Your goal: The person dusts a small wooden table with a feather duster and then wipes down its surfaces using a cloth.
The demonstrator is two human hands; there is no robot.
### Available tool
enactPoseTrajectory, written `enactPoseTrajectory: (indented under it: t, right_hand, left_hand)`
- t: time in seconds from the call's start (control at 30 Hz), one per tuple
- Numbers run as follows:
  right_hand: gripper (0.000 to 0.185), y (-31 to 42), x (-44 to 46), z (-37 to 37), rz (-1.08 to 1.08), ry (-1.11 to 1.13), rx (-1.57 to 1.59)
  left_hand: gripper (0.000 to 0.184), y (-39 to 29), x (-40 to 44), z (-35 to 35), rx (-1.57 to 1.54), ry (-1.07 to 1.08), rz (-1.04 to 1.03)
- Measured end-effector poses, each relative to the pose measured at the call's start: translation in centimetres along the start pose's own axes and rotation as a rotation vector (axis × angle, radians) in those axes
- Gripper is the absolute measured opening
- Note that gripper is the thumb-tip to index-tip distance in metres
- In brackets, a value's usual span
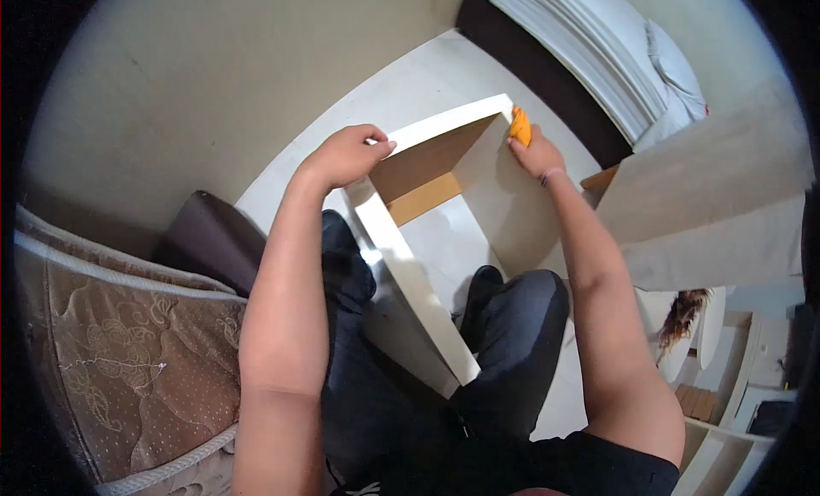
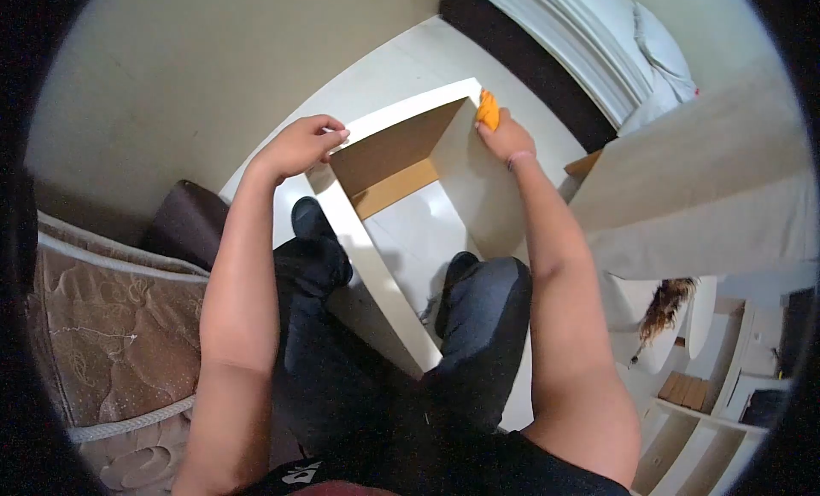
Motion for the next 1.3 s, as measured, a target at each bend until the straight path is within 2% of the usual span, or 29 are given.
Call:
enactPoseTrajectory:
  t: [0.13,0.17,0.23,0.37,0.47,0.53,0.57,0.63,0.8,0.87,1.03,1.13,1.2,1.3]
  right_hand:
    - [0.068,-2.4,-7.4,1.1,-0.039,-0.049,-0.065]
    - [0.068,-3.2,-9.2,0.9,-0.042,-0.057,-0.076]
    - [0.073,-4.4,-12.7,0.6,0.129,-0.149,-0.112]
    - [0.079,-6.4,-19.2,0.3,0.229,-0.260,-0.320]
    - [0.080,-8.2,-23.1,1.2,0.117,-0.157,-0.214]
    - [0.071,-10.2,-24.7,1.6,0.043,-0.019,-0.027]
    - [0.071,-10.9,-25.1,1.9,0.042,-0.012,-0.029]
    - [0.061,-11.6,-25.2,2.3,0.027,0.005,0.186]
    - [0.055,-10.2,-18.9,0.9,0.098,-0.104,0.152]
    - [0.049,-8.0,-15.0,0.5,-0.070,-0.127,0.037]
    - [0.042,-0.4,-4.7,-0.1,-0.030,-0.206,-0.021]
    - [0.044,1.8,1.0,-0.4,-0.048,-0.196,-0.002]
    - [0.049,1.4,4.7,-1.3,-0.087,-0.146,-0.018]
    - [0.063,0.4,9.0,-2.4,0.048,-0.102,0.119]
  left_hand:
    - [0.042,0.4,-0.1,-0.1,0.013,0.010,0.043]
    - [0.041,1.2,0.5,-0.1,0.010,-0.042,-0.008]
    - [0.040,1.5,0.4,-0.1,-0.023,-0.022,0.028]
    - [0.038,1.9,0.3,-0.4,-0.053,-0.016,0.049]
    - [0.037,1.1,-0.1,-0.7,-0.005,-0.008,0.041]
    - [0.036,0.6,-0.1,-0.7,0.023,-0.003,0.044]
    - [0.036,0.5,0.0,-0.6,0.045,-0.028,0.017]
    - [0.038,-0.1,-0.3,-0.3,0.051,-0.053,0.011]
    - [0.039,-0.2,0.0,-0.3,0.112,-0.084,-0.066]
    - [0.042,-0.8,-0.2,-0.1,0.204,-0.118,-0.152]
    - [0.044,-1.3,-1.2,0.1,0.179,-0.056,-0.062]
    - [0.045,-1.4,-1.2,0.2,0.197,-0.057,-0.040]
    - [0.045,-1.5,-1.0,0.2,0.209,-0.084,-0.154]
    - [0.044,-1.5,-1.1,0.6,0.172,-0.076,-0.126]
Point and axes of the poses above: each hand's wrist, its own x-axis towards the middle knuckle, its own z-axis out of the back of the hand, y = z × x, the point moved 6 cm from there along x, towards the middle knuckle, and after that the axes turned 2 degrees about -y, right-handed, at the moved point
